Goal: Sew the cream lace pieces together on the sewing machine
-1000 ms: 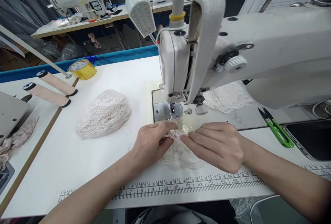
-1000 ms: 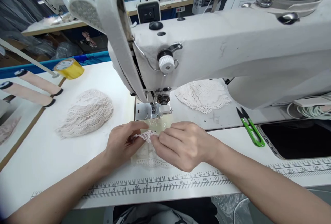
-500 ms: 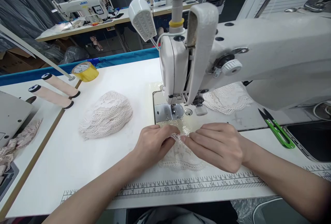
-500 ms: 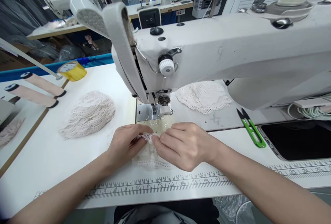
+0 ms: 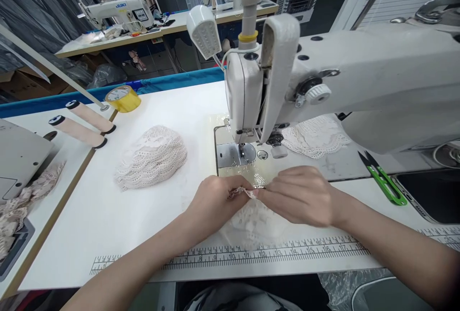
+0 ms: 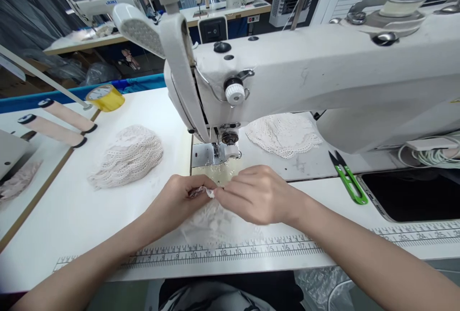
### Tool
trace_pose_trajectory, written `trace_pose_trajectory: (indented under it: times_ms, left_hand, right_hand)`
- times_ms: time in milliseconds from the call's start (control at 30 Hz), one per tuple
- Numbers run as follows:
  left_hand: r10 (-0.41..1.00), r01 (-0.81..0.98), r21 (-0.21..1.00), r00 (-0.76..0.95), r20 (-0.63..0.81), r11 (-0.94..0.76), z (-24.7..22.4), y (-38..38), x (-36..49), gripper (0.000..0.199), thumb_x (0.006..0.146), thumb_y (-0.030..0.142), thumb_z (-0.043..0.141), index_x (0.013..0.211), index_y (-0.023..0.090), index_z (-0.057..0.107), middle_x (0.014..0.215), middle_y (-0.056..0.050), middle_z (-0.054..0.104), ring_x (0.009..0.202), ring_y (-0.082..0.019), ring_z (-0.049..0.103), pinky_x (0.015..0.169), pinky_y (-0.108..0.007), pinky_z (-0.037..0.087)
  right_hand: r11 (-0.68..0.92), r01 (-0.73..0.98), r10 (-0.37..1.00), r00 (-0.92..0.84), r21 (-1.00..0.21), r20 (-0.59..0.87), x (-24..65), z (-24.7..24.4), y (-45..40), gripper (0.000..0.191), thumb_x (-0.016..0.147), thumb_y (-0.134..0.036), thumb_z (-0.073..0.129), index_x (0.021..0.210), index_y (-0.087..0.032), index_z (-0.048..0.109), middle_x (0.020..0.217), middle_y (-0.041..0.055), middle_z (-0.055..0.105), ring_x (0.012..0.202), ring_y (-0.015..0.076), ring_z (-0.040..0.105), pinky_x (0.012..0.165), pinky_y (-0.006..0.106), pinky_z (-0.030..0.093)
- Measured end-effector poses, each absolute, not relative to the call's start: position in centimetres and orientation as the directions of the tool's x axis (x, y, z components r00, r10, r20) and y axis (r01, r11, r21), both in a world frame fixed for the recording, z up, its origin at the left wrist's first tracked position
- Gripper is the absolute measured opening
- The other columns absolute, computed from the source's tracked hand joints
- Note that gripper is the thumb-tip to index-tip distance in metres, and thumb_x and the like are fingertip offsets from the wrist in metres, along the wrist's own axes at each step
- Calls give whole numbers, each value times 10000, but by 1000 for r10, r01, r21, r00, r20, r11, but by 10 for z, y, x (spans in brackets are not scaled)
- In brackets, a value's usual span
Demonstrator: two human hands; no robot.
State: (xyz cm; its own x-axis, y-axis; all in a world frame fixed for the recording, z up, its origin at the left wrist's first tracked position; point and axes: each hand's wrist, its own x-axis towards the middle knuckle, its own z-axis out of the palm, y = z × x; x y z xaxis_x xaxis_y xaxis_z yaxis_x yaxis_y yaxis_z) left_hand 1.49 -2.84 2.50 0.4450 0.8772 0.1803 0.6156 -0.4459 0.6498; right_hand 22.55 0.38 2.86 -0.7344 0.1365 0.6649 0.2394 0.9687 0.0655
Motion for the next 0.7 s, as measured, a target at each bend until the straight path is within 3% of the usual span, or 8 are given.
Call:
trace_pose_trajectory:
  times_ms: [100,200,267,333,433,567,700]
  left_hand:
    - [891,684,637,455,8,-355,29,-30,16,172,856,209,625,685,207,643,483,78,535,385,-72,409,370,-192,279]
    - [909,815,407,401,116,-412,20,-28,13,63,815,242,679,789,202,639,456,85,495,376,-95,412,405,-220,267]
    - [883,850,262,400,248,-458,12,-26,10,237,809,316,703,978,174,617,550,54,586,439,-131,500,466,-252,339]
    - [813,840,151,436,386,-522,7,-24,8,366,822,375,705,1076,145,575,788,-37,697,644,-185,621,603,-312,429]
    - [672,789,-4,525,522,-614,5,-22,6,268,851,312,685,1058,168,594,1021,-80,701,900,-233,636,798,-385,424]
    - [532,712,-151,632,563,-686,6,-24,7,152,872,152,642,1018,194,649,990,-20,727,876,-201,626,838,-388,377]
    - [544,695,-151,662,516,-703,6,-29,7,165,906,219,622,1054,157,665,1098,-33,732,933,-207,636,817,-393,358]
  right_hand:
    - [901,267,425,-709,-343,564,219,20,4,140,910,-127,547,823,-168,648,581,-40,614,460,79,513,438,229,405]
    - [745,347,625,-661,-569,416,213,10,8,147,922,-179,540,846,-168,666,641,-29,660,506,77,560,481,208,434]
    - [681,414,701,-607,-603,375,211,6,12,147,910,-204,559,847,-173,688,667,-20,688,523,87,583,501,215,447]
    - [652,465,738,-572,-599,359,210,4,17,145,899,-216,574,856,-182,708,701,-16,713,544,96,604,521,227,454]
    - [627,538,768,-547,-563,332,210,3,21,151,900,-219,574,877,-200,721,740,-21,729,575,105,621,532,235,439]
    - [603,599,789,-545,-526,284,208,2,23,184,921,-235,549,897,-210,730,754,-6,724,617,123,626,562,246,427]
    - [659,608,750,-574,-443,329,209,1,23,248,924,-217,501,1010,-224,734,804,18,716,665,135,620,575,250,413]
